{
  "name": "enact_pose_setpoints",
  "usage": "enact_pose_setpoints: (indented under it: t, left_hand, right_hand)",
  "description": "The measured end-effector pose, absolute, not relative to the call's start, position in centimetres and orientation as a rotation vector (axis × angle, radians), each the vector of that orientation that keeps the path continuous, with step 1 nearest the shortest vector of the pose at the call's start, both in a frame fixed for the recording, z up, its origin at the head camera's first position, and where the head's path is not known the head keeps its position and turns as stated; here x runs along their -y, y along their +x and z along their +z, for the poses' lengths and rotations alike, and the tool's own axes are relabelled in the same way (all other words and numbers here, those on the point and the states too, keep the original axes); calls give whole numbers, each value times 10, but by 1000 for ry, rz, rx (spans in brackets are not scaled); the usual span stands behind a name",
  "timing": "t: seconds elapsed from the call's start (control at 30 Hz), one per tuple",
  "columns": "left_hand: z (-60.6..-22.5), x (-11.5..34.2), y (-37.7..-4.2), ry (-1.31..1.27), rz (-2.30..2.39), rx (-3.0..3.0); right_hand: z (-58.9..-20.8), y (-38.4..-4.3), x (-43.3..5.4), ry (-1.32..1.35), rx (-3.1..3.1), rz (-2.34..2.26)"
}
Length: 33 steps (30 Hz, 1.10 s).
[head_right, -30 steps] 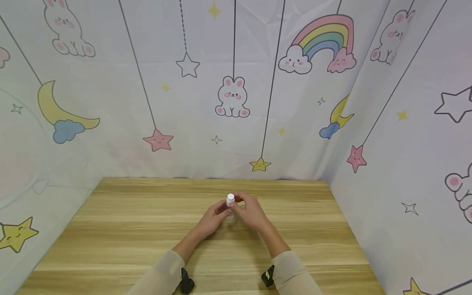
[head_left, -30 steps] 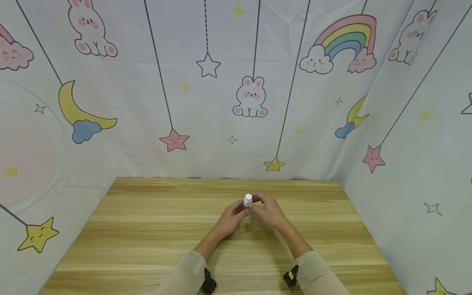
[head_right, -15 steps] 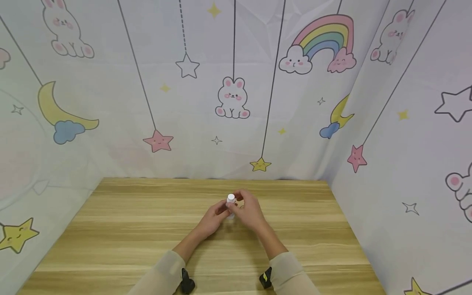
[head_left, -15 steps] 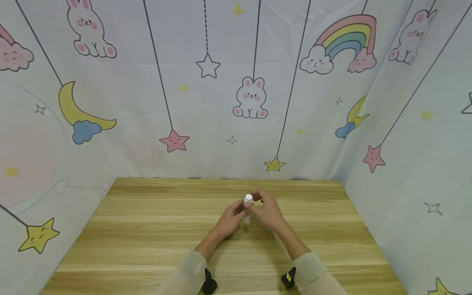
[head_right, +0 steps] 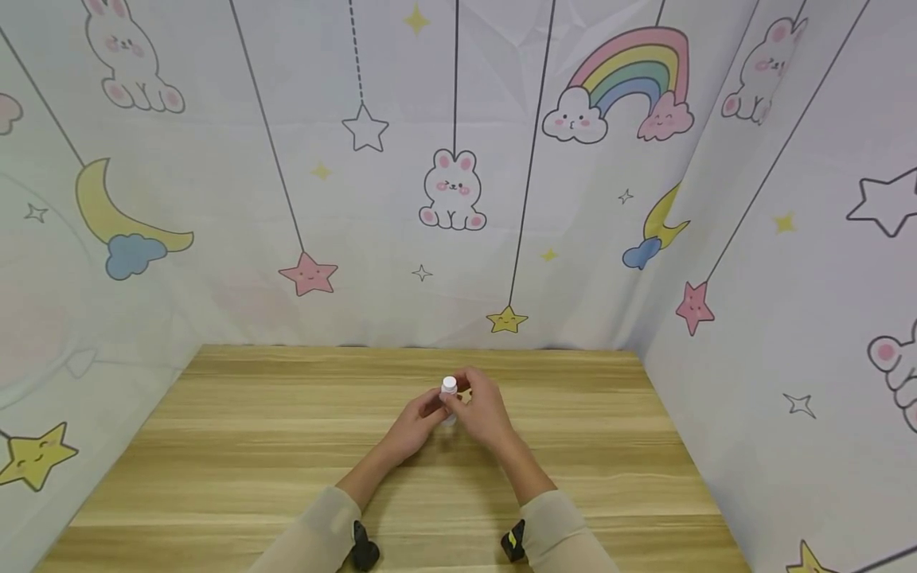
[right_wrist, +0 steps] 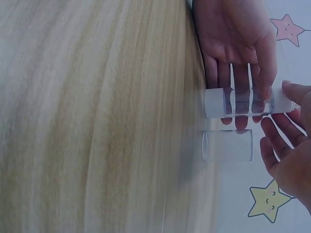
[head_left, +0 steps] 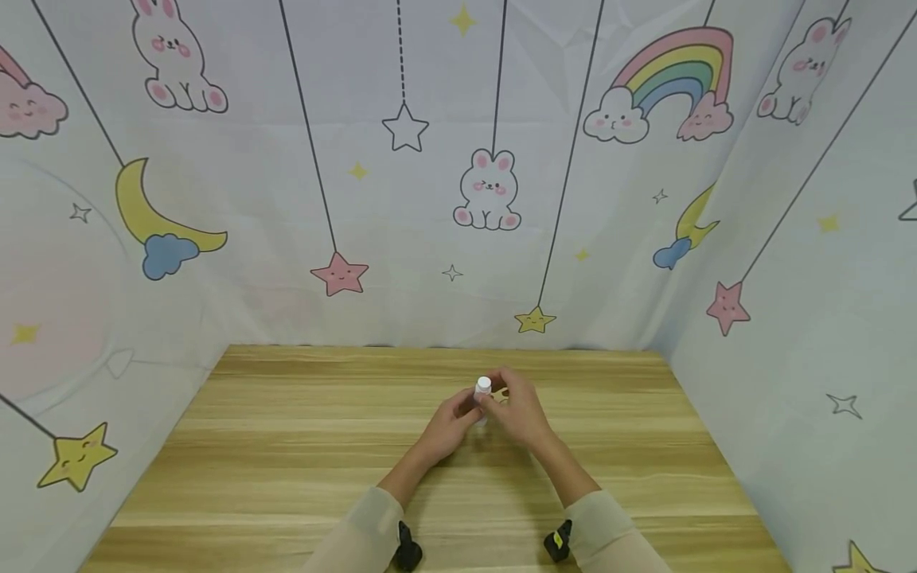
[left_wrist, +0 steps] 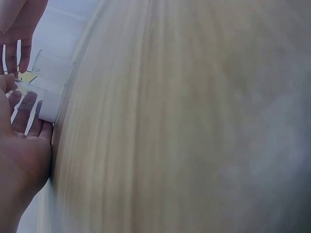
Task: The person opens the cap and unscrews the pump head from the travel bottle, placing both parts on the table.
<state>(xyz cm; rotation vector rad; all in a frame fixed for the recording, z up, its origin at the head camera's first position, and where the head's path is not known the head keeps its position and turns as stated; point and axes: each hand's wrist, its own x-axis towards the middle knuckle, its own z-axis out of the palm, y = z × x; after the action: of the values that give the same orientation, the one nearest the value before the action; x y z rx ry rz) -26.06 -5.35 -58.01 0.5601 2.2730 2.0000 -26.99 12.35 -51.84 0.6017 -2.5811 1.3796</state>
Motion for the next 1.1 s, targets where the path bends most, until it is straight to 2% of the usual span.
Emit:
enact_pose_setpoints:
  t: [0.7,1.1]
  left_hand:
    - [-581,55,-260,547,1999,-2288]
    - [-581,53,-260,532,1997,-2304]
  right_hand:
    - [-517,-272,-126,740,2599,1334]
    - [-513,-272,-129,733,2668,1389]
